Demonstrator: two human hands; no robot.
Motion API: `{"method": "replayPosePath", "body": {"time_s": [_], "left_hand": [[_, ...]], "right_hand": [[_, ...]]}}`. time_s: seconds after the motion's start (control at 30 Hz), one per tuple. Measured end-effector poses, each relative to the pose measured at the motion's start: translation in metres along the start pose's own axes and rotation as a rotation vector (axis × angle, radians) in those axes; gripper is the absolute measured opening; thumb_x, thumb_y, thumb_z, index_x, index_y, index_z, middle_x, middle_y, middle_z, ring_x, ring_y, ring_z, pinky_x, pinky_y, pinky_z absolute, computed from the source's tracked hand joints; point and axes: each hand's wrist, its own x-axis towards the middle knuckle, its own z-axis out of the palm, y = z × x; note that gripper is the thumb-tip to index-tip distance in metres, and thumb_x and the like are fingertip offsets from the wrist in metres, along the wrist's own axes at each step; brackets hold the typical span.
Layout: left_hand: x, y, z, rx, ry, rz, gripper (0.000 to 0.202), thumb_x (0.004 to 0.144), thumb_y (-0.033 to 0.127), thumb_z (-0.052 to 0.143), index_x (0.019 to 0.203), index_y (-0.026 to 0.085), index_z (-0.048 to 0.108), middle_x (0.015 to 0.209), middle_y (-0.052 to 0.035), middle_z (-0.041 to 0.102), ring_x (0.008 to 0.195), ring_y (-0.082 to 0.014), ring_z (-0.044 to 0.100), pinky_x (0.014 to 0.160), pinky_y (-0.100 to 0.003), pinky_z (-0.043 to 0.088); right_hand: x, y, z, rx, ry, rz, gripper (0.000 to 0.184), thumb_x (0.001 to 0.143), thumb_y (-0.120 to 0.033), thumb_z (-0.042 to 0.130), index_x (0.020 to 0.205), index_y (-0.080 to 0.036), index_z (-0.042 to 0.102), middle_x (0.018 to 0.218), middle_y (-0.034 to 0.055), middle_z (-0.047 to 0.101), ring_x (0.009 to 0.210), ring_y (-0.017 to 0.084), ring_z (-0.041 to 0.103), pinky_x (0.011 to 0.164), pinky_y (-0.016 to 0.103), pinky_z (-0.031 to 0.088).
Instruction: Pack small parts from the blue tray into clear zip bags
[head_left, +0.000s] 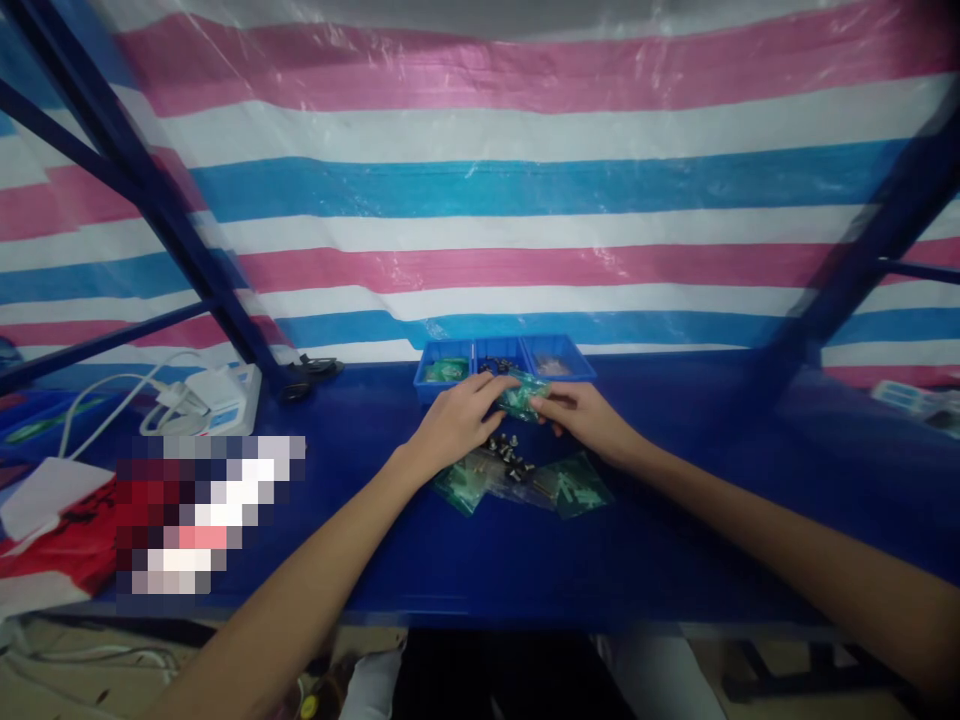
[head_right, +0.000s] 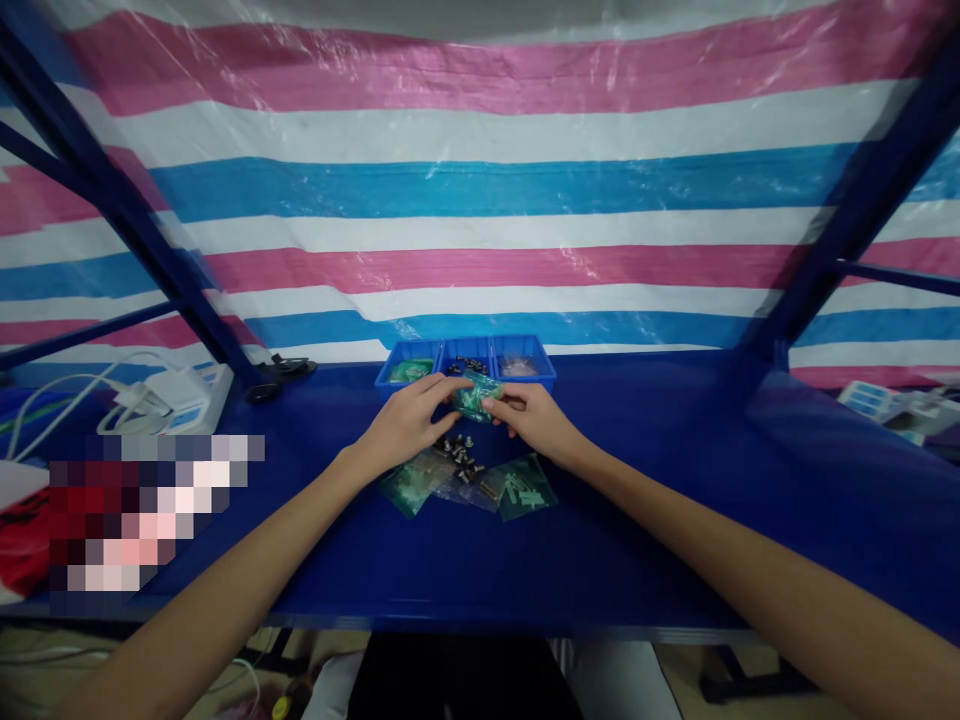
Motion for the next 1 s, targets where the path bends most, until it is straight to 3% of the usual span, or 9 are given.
{"method": "replayPosePath", "body": {"time_s": [0.1,0.23,0.3,0.47,0.6,0.77,0.87,1.0], "left_hand": [[0.001,0.001,-0.001,0.018,0.014,0.008,0.038,0.096,0.016,0.053,0.133,0.022,0.052,0.121,-0.0083,0.061,0.11,-0.0228,0.06,0.087,-0.035,0.054],[0.002,0.002,-0.002,0.045,0.033,0.004,0.029,0.1,0.016,0.048,0.127,0.019,0.056,0.116,-0.0081,0.062,0.111,-0.0228,0.059,0.09,-0.036,0.053],[0.002,0.002,-0.002,0.053,0.039,-0.005,0.023,0.102,0.02,0.045,0.121,0.018,0.058,0.113,-0.008,0.064,0.108,-0.0223,0.06,0.089,-0.036,0.053],[0.003,0.003,0.0,0.034,0.069,-0.059,0.025,0.104,0.029,0.044,0.123,0.016,0.055,0.114,-0.0096,0.066,0.107,-0.0235,0.062,0.087,-0.036,0.053],[0.003,0.005,-0.001,-0.033,0.105,-0.105,0.044,0.102,0.028,0.048,0.143,0.018,0.04,0.119,-0.0112,0.064,0.101,-0.0221,0.065,0.086,-0.036,0.053],[0.002,0.008,-0.005,-0.021,0.052,-0.079,0.06,0.096,0.027,0.056,0.151,0.024,0.032,0.132,-0.0125,0.055,0.101,-0.0234,0.063,0.084,-0.037,0.054],[0.002,0.009,-0.005,0.004,0.005,-0.057,0.051,0.098,0.027,0.054,0.146,0.025,0.04,0.127,-0.0105,0.056,0.103,-0.0231,0.062,0.08,-0.034,0.055],[0.003,0.007,-0.002,-0.003,0.023,0.006,0.03,0.105,0.026,0.041,0.132,0.02,0.054,0.114,-0.0085,0.061,0.102,-0.0198,0.063,0.085,-0.034,0.054]], "right_hand": [[-0.002,-0.007,-0.001,-0.04,0.002,-0.025,0.033,0.088,-0.051,0.064,0.076,-0.02,0.065,0.079,0.0038,0.066,0.061,0.015,0.056,0.059,0.033,0.049],[-0.003,-0.015,-0.003,-0.08,0.062,-0.13,0.034,0.088,-0.046,0.065,0.066,-0.02,0.067,0.122,0.0111,0.068,0.099,0.026,0.065,0.071,0.037,0.054],[-0.003,-0.017,-0.003,-0.035,0.065,-0.139,0.03,0.088,-0.045,0.065,0.07,-0.022,0.071,0.129,0.0101,0.067,0.105,0.027,0.064,0.071,0.038,0.055],[-0.002,-0.014,-0.001,0.054,0.076,-0.072,0.022,0.083,-0.043,0.069,0.085,-0.022,0.074,0.093,0.0075,0.074,0.078,0.021,0.065,0.067,0.039,0.056],[-0.002,-0.009,0.001,0.125,0.067,-0.082,0.022,0.083,-0.04,0.069,0.095,-0.021,0.07,0.09,0.0061,0.072,0.074,0.019,0.066,0.067,0.037,0.056],[-0.002,-0.008,0.001,0.199,0.102,-0.124,0.026,0.083,-0.035,0.068,0.105,-0.021,0.063,0.088,0.0052,0.071,0.078,0.02,0.069,0.063,0.034,0.055],[-0.002,-0.009,0.001,0.2,0.113,-0.124,0.033,0.084,-0.034,0.068,0.113,-0.021,0.06,0.089,0.006,0.072,0.082,0.022,0.07,0.061,0.033,0.054],[0.0,-0.005,0.002,0.157,0.124,-0.071,0.03,0.085,-0.039,0.068,0.107,-0.02,0.063,0.085,0.0074,0.073,0.08,0.022,0.07,0.059,0.032,0.053]]}}
